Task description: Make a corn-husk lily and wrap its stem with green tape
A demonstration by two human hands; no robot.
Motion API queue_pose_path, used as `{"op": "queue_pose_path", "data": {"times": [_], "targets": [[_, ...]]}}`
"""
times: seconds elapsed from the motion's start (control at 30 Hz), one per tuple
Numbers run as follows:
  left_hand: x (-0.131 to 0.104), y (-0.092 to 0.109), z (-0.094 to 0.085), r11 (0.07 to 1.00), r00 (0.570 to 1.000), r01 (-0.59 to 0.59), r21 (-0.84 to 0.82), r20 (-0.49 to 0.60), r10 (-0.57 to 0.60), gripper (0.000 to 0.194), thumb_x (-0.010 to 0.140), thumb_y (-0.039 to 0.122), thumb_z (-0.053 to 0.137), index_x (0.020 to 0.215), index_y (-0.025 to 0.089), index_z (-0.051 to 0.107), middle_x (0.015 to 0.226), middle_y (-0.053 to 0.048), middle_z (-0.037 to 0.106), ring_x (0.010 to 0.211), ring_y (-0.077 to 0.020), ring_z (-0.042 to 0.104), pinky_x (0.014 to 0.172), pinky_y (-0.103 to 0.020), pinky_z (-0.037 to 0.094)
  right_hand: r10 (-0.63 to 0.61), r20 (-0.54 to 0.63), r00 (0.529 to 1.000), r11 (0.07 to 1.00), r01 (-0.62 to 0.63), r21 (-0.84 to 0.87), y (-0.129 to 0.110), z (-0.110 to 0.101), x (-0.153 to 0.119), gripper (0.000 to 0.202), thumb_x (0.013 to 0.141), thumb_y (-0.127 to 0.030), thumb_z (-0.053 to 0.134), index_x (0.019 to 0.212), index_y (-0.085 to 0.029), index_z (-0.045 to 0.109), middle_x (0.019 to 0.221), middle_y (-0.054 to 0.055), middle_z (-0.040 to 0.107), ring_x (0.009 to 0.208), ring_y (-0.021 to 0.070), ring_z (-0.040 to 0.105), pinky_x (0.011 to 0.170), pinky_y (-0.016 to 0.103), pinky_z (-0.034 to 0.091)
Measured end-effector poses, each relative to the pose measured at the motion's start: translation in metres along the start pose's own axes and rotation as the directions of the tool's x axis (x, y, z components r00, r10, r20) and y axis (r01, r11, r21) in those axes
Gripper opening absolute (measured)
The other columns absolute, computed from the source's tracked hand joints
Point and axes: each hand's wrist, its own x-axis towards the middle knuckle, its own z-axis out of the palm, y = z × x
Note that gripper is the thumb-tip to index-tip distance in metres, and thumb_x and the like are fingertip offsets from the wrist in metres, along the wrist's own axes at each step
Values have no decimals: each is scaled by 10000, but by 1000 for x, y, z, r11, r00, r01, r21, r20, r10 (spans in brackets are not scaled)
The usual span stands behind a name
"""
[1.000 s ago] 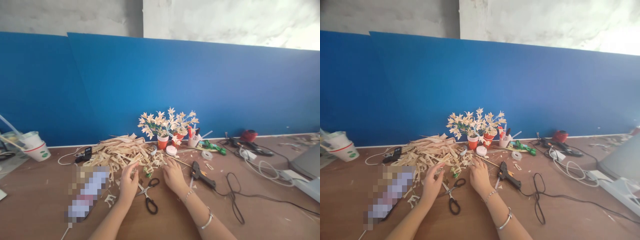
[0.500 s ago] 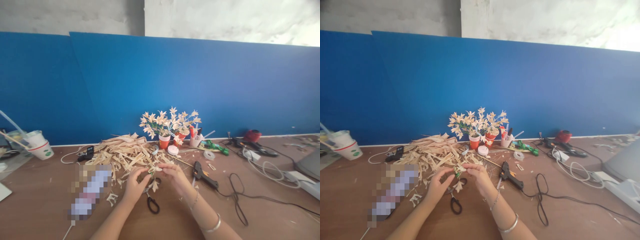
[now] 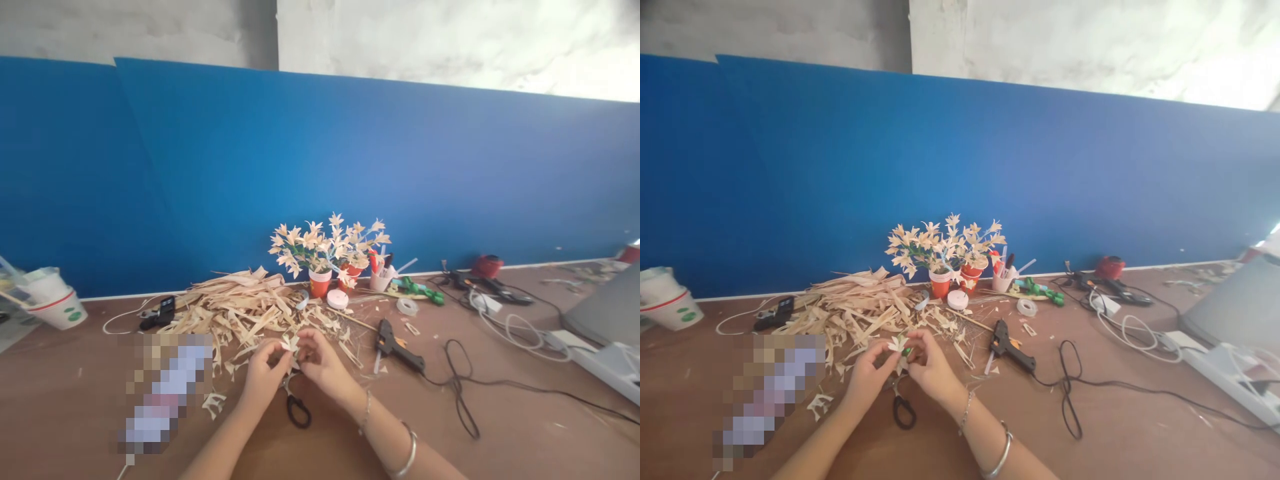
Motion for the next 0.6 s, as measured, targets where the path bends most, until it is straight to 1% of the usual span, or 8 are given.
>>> {"op": "queue_pose_path", "data": {"times": [0.1, 0.17, 0.23, 0.33, 0.43, 0.5, 0.57, 0.6], "targets": [[0, 0, 0, 998, 1000, 1, -70, -18, -2, 58, 683, 222, 580, 692, 189, 627, 829, -54, 631, 844, -215, 574, 793, -335, 445, -10, 18, 1000, 994, 12, -105, 14, 6, -2, 495, 670, -148, 602, 1116, -253, 416, 865, -11, 582, 658, 108, 533, 599, 226, 425], [-1, 0, 1, 989, 999, 34, -144, -6, -35, 81, 681, 239, 588, 721, 186, 633, 871, -61, 630, 880, -219, 567, 813, -333, 438, 13, 29, 999, 980, -7, -198, 16, 8, -4, 349, 711, -170, 574, 1043, -218, 479, 767, -20, 584, 647, 116, 538, 599, 229, 425], [-2, 1, 2, 957, 991, 134, -256, 14, -134, 140, 689, 283, 594, 774, 177, 630, 856, -59, 637, 852, -209, 576, 785, -321, 449, 23, 34, 999, 939, -10, -344, 12, 8, -5, 164, 742, -166, 527, 901, -191, 556, 724, -12, 593, 653, 125, 547, 610, 233, 429], [-2, 7, 1, 858, 953, 281, -430, 20, -302, 222, 675, 344, 622, 796, 158, 614, 753, -36, 636, 721, -169, 579, 681, -274, 458, 1, 68, 998, 817, 39, -575, -4, 0, -5, 170, 735, -125, 502, 858, -185, 603, 774, 6, 619, 667, 129, 563, 622, 229, 436], [-1, 12, -1, 786, 925, 337, -518, 26, -379, 250, 658, 363, 645, 770, 141, 613, 583, 17, 561, 530, -101, 489, 513, -205, 391, -74, 49, 996, 609, 85, -789, -24, -21, 0, 179, 741, -128, 505, 858, -195, 622, 871, 32, 616, 748, 145, 571, 679, 238, 434], [0, 14, -2, 754, 918, 351, -555, 45, -394, 254, 654, 366, 653, 759, 139, 610, 530, 42, 508, 470, -76, 420, 442, -184, 320, -78, -67, 995, 369, -34, -929, -34, -40, 3, 175, 760, -120, 469, 776, -185, 631, 868, 55, 610, 808, 168, 568, 724, 254, 420], [0, 13, -1, 726, 914, 358, -587, 62, -400, 250, 648, 361, 664, 748, 141, 601, 539, 44, 504, 465, -67, 399, 419, -175, 284, 30, -172, 985, 114, -174, -978, -39, -55, 4, 174, 740, -113, 474, 700, -173, 633, 843, 78, 613, 796, 186, 572, 696, 259, 413], [0, 11, 0, 717, 914, 359, -597, 69, -400, 245, 647, 356, 669, 740, 141, 597, 548, 42, 509, 470, -65, 397, 419, -172, 278, 62, -197, 978, 55, -201, -978, -39, -60, 4, 170, 715, -93, 482, 679, -161, 633, 817, 91, 614, 782, 195, 573, 673, 260, 410]]}}
